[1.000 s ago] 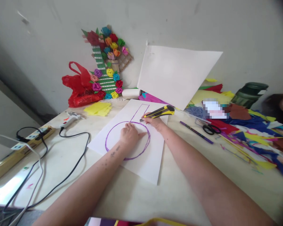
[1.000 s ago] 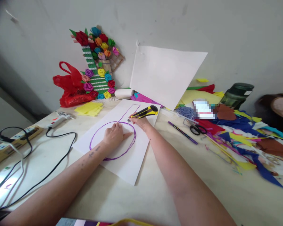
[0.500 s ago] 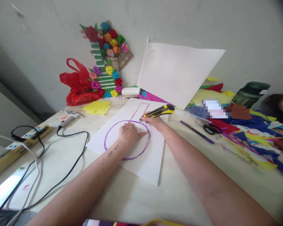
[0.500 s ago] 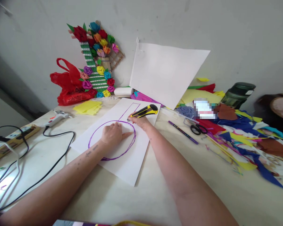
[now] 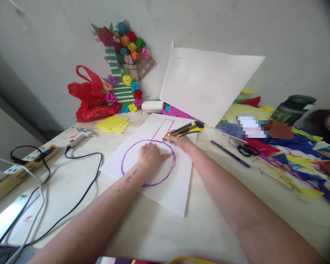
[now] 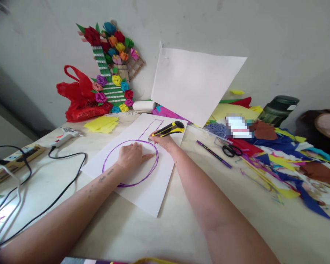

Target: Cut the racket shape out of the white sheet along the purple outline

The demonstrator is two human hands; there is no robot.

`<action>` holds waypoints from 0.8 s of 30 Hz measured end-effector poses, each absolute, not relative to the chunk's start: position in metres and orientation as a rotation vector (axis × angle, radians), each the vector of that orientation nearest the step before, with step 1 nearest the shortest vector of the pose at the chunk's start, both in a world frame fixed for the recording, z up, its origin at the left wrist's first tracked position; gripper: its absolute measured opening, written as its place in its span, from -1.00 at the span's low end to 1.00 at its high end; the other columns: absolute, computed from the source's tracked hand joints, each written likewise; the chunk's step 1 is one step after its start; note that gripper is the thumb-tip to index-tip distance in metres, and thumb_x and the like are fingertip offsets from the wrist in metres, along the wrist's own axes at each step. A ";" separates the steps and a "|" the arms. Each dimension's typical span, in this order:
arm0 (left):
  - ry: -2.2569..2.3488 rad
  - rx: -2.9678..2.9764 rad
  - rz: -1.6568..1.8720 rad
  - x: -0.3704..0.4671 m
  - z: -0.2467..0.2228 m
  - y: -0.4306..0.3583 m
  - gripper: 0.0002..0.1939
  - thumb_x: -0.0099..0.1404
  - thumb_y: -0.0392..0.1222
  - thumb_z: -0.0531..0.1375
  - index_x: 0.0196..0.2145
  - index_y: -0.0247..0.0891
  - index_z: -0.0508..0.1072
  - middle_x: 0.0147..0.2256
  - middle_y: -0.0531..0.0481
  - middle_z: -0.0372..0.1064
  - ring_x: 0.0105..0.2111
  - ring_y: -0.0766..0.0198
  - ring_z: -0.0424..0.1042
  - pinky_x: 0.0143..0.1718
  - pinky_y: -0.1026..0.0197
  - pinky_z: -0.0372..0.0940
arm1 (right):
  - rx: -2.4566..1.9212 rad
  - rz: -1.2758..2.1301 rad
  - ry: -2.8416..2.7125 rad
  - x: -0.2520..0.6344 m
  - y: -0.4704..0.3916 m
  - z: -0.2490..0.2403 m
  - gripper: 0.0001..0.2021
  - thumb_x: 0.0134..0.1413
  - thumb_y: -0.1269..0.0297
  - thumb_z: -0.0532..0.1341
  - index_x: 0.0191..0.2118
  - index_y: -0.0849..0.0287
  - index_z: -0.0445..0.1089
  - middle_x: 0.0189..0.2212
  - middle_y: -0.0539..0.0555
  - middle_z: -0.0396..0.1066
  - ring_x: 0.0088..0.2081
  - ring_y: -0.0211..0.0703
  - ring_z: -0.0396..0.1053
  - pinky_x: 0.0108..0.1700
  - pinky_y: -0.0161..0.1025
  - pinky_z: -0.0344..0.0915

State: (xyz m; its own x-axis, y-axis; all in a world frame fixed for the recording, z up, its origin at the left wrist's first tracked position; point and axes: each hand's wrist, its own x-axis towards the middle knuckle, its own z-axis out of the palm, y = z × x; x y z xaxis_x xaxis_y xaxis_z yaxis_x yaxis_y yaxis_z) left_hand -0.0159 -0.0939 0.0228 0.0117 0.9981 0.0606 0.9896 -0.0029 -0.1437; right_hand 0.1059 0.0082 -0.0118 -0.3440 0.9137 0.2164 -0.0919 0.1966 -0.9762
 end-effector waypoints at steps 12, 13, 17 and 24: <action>-2.098 -2.146 0.074 -0.016 0.022 -0.093 -0.24 0.19 0.29 -0.24 -0.20 -0.43 0.42 -0.25 -0.34 0.36 -0.26 0.01 0.36 -0.34 0.14 0.16 | -0.816 1.329 -1.529 0.106 0.010 -0.014 -0.89 -0.29 0.33 0.27 -0.51 0.21 0.37 -0.66 -0.10 0.28 -0.61 -0.41 0.18 -0.48 -0.40 0.16; -2.098 -2.143 0.075 -0.016 0.022 -0.093 -0.24 0.19 0.29 -0.24 -0.20 -0.44 0.42 -0.25 -0.34 0.36 -0.26 0.01 0.36 -0.34 0.14 0.16 | -0.819 1.327 -1.533 0.106 0.010 -0.014 -0.89 -0.29 0.33 0.27 -0.51 0.21 0.37 -0.66 -0.11 0.27 -0.61 -0.41 0.18 -0.48 -0.40 0.15; -2.087 -2.144 0.074 -0.017 0.021 -0.092 -0.23 0.19 0.30 -0.25 -0.21 -0.45 0.43 -0.27 -0.34 0.36 -0.28 0.01 0.37 -0.37 0.14 0.17 | -0.828 1.317 -1.554 0.106 0.009 -0.014 -0.88 -0.27 0.31 0.26 -0.50 0.21 0.36 -0.67 -0.11 0.25 -0.60 -0.40 0.18 -0.48 -0.40 0.14; -2.061 -2.144 0.071 -0.016 0.022 -0.094 -0.24 0.21 0.27 -0.26 -0.22 -0.45 0.43 -0.27 -0.34 0.36 -0.27 0.03 0.37 -0.35 0.15 0.17 | -0.849 1.327 -1.568 0.106 0.010 -0.014 -0.85 -0.30 0.29 0.28 -0.49 0.21 0.36 -0.62 -0.09 0.28 -0.58 -0.38 0.18 -0.46 -0.35 0.15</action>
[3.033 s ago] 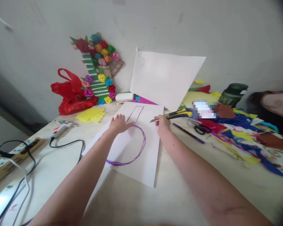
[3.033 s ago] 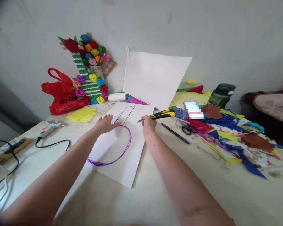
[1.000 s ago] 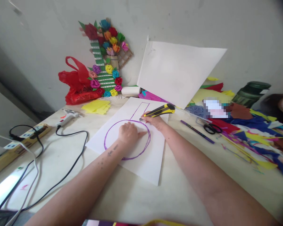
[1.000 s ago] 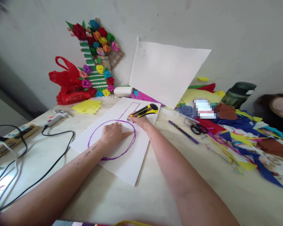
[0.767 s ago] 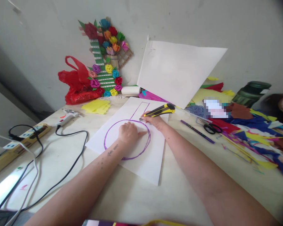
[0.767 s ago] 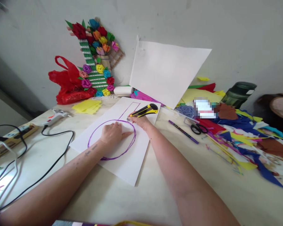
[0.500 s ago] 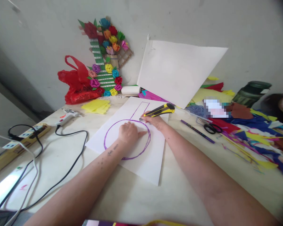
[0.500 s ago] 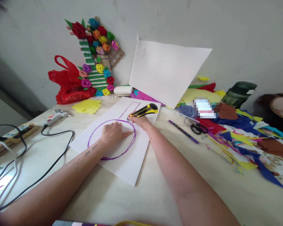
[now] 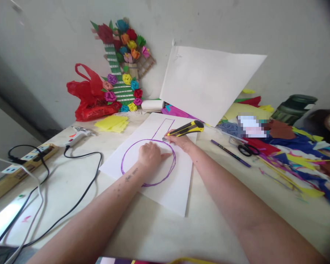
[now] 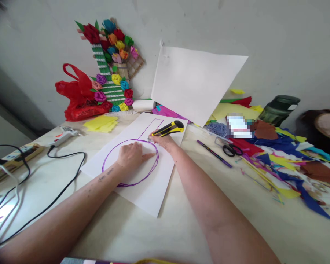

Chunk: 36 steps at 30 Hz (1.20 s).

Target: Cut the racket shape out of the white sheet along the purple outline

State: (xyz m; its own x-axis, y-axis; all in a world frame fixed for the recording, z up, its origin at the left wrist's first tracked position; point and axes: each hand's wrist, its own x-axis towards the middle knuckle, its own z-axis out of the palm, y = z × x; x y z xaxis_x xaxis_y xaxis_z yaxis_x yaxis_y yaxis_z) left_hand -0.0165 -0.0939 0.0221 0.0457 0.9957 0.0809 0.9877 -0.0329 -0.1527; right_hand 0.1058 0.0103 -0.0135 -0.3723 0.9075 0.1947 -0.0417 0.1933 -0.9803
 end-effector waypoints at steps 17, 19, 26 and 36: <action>-2.059 -2.144 0.089 -0.017 0.021 -0.093 -0.23 0.22 0.27 -0.27 -0.23 -0.46 0.43 -0.28 -0.33 0.36 -0.29 0.02 0.38 -0.39 0.16 0.17 | -0.884 1.286 -1.622 0.106 0.008 -0.011 -0.86 -0.28 0.31 0.24 -0.48 0.22 0.34 -0.64 -0.10 0.25 -0.57 -0.36 0.18 -0.45 -0.33 0.13; -2.056 -2.142 0.082 -0.017 0.021 -0.093 -0.23 0.21 0.27 -0.27 -0.23 -0.47 0.43 -0.28 -0.33 0.37 -0.29 0.02 0.38 -0.39 0.16 0.17 | -0.887 1.284 -1.633 0.106 0.007 -0.010 -0.87 -0.28 0.32 0.24 -0.48 0.22 0.34 -0.65 -0.10 0.25 -0.57 -0.36 0.18 -0.46 -0.33 0.13; -2.046 -2.131 0.056 -0.017 0.019 -0.093 -0.23 0.21 0.27 -0.26 -0.23 -0.48 0.43 -0.29 -0.33 0.36 -0.29 0.01 0.37 -0.38 0.15 0.15 | -0.918 1.282 -1.656 0.104 0.004 -0.001 -0.88 -0.30 0.34 0.24 -0.50 0.22 0.34 -0.63 -0.08 0.27 -0.58 -0.36 0.18 -0.48 -0.34 0.13; -2.056 -2.133 0.056 -0.017 0.020 -0.093 -0.23 0.21 0.27 -0.27 -0.22 -0.46 0.43 -0.27 -0.35 0.36 -0.28 0.02 0.37 -0.37 0.15 0.15 | -0.974 1.253 -1.667 0.101 0.001 -0.003 -0.89 -0.30 0.36 0.21 -0.49 0.22 0.34 -0.65 -0.09 0.24 -0.58 -0.35 0.17 -0.48 -0.35 0.13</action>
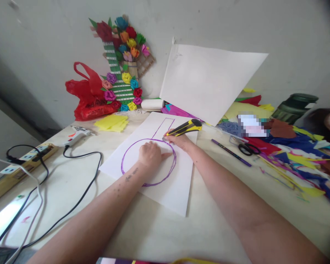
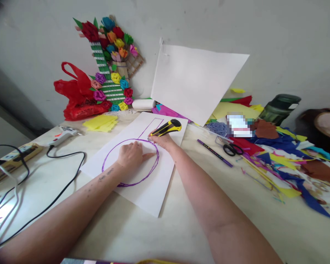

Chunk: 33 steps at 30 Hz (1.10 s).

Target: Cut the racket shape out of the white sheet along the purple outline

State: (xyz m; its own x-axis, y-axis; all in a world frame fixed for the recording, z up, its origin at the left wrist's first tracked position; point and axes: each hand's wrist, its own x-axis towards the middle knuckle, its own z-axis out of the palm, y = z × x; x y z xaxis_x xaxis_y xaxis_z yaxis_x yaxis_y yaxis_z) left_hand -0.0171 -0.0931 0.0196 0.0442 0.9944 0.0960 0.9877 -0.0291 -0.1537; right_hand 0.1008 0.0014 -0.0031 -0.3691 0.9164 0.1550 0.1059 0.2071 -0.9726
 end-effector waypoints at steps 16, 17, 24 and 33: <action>-2.076 -2.134 0.053 -0.017 0.020 -0.094 -0.23 0.20 0.28 -0.28 -0.20 -0.45 0.42 -0.26 -0.35 0.35 -0.28 0.00 0.36 -0.35 0.13 0.15 | -0.937 1.183 -1.754 0.101 -0.001 0.000 -0.87 -0.32 0.40 0.15 -0.48 0.18 0.37 -0.56 -0.07 0.28 -0.49 -0.30 0.18 -0.37 -0.31 0.14; -2.076 -2.135 0.056 -0.017 0.020 -0.094 -0.23 0.21 0.27 -0.29 -0.20 -0.44 0.42 -0.26 -0.35 0.35 -0.28 0.01 0.36 -0.35 0.13 0.15 | -0.933 1.182 -1.762 0.101 -0.001 0.000 -0.85 -0.32 0.41 0.14 -0.47 0.17 0.38 -0.56 -0.07 0.28 -0.48 -0.29 0.19 -0.37 -0.31 0.14; -2.073 -2.131 0.059 -0.017 0.020 -0.094 -0.23 0.21 0.27 -0.29 -0.18 -0.46 0.40 -0.25 -0.36 0.34 -0.27 0.00 0.36 -0.34 0.13 0.16 | -0.875 1.217 -1.777 0.101 0.005 -0.005 -0.88 -0.32 0.46 0.11 -0.54 0.20 0.36 -0.58 -0.07 0.26 -0.47 -0.29 0.17 -0.38 -0.33 0.11; -2.072 -2.133 0.076 -0.017 0.021 -0.095 -0.22 0.21 0.28 -0.30 -0.18 -0.46 0.39 -0.24 -0.35 0.35 -0.27 0.03 0.37 -0.34 0.15 0.16 | -0.914 1.227 -1.723 0.100 0.007 -0.007 -0.87 -0.34 0.45 0.11 -0.55 0.19 0.38 -0.60 -0.07 0.26 -0.50 -0.30 0.15 -0.40 -0.33 0.10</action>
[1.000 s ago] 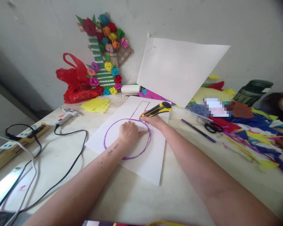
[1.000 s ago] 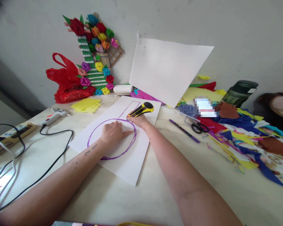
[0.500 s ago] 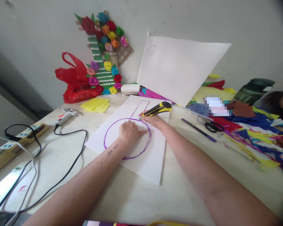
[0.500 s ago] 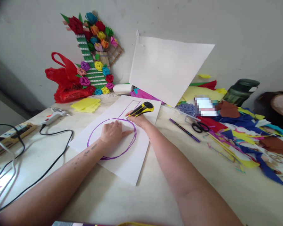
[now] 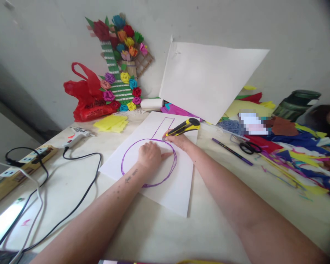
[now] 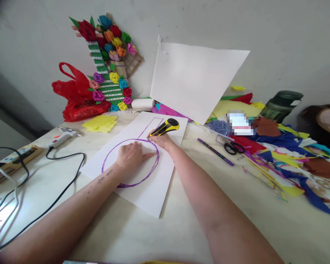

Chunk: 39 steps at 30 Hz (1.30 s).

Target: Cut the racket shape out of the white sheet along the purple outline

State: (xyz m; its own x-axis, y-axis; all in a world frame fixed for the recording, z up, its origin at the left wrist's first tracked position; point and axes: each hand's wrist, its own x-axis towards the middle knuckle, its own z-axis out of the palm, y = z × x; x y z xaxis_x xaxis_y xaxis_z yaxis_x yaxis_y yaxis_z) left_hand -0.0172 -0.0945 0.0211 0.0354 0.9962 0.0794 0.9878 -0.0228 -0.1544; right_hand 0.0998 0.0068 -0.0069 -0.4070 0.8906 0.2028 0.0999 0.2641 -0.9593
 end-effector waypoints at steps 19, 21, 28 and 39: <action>-2.065 -2.120 0.088 -0.017 0.020 -0.093 -0.20 0.20 0.29 -0.31 -0.18 -0.47 0.39 -0.24 -0.36 0.35 -0.28 0.02 0.38 -0.34 0.15 0.18 | -0.948 1.236 -1.640 0.098 0.004 -0.005 -0.89 -0.39 0.44 0.12 -0.59 0.20 0.36 -0.63 -0.07 0.26 -0.51 -0.29 0.17 -0.39 -0.31 0.13; -2.067 -2.115 0.090 -0.017 0.020 -0.093 -0.20 0.19 0.29 -0.30 -0.18 -0.46 0.39 -0.24 -0.36 0.35 -0.27 0.02 0.38 -0.34 0.15 0.17 | -0.944 1.241 -1.629 0.099 0.004 -0.005 -0.90 -0.40 0.44 0.12 -0.59 0.20 0.36 -0.63 -0.07 0.26 -0.50 -0.29 0.17 -0.39 -0.30 0.14; -2.052 -2.099 0.063 -0.017 0.018 -0.094 -0.21 0.21 0.28 -0.31 -0.15 -0.47 0.37 -0.22 -0.35 0.34 -0.26 0.01 0.37 -0.33 0.14 0.16 | -0.929 1.262 -1.614 0.100 0.006 -0.008 -0.89 -0.40 0.43 0.12 -0.59 0.21 0.37 -0.62 -0.05 0.28 -0.50 -0.28 0.17 -0.40 -0.30 0.14; -2.049 -2.111 0.072 -0.017 0.017 -0.093 -0.21 0.21 0.28 -0.30 -0.16 -0.48 0.38 -0.24 -0.35 0.35 -0.24 0.01 0.36 -0.31 0.14 0.16 | -0.927 1.263 -1.599 0.102 0.007 -0.007 -0.90 -0.42 0.44 0.12 -0.60 0.20 0.35 -0.62 -0.05 0.27 -0.50 -0.29 0.17 -0.41 -0.30 0.14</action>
State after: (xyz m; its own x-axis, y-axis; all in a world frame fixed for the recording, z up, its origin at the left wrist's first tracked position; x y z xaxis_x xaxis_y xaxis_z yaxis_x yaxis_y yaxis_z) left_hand -0.0175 -0.0931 0.0171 0.0389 0.9939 0.1029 0.9842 -0.0204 -0.1758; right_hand 0.1019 0.0070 -0.0069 -0.3417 0.9219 0.1825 0.0357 0.2067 -0.9777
